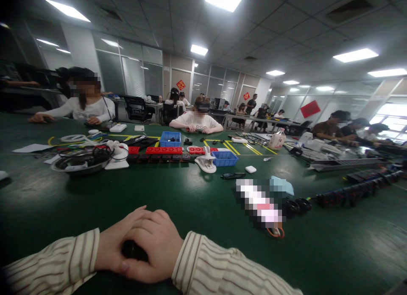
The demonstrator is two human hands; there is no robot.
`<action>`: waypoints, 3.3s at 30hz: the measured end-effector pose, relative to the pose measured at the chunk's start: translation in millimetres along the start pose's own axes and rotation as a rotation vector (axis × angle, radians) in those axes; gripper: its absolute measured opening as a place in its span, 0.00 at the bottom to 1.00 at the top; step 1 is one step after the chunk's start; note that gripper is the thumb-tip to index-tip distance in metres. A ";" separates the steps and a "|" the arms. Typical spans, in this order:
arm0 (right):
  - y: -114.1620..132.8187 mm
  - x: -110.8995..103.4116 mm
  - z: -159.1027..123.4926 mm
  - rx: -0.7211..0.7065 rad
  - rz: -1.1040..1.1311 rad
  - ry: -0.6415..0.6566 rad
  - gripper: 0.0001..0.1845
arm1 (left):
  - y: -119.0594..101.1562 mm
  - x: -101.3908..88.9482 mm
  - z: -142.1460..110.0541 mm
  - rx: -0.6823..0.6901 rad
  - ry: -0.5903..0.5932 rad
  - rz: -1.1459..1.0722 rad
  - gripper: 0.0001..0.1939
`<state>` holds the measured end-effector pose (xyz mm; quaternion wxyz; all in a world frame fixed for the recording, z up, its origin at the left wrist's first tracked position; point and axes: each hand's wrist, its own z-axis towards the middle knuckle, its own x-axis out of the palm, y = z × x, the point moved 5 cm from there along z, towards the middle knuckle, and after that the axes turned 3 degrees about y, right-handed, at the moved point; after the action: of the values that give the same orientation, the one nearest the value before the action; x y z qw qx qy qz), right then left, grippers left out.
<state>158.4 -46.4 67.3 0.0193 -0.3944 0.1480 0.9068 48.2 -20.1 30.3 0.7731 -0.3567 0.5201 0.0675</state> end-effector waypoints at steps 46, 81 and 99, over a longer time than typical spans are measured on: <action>-5.0 11.5 -1.5 0.063 0.024 0.119 0.11 | 3.6 2.7 4.2 -0.052 -0.125 -0.087 0.24; -9.1 -3.1 -1.8 0.248 -0.174 0.030 0.24 | -1.2 -2.3 2.1 -0.088 0.001 0.122 0.32; 1.4 7.0 -1.0 0.007 -0.043 0.171 0.09 | -0.3 3.1 4.3 0.001 0.100 -0.020 0.20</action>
<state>154.0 -48.6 62.0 0.0274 -0.4732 0.1437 0.8687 53.1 -18.5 28.7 0.7469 -0.3642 0.5547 0.0415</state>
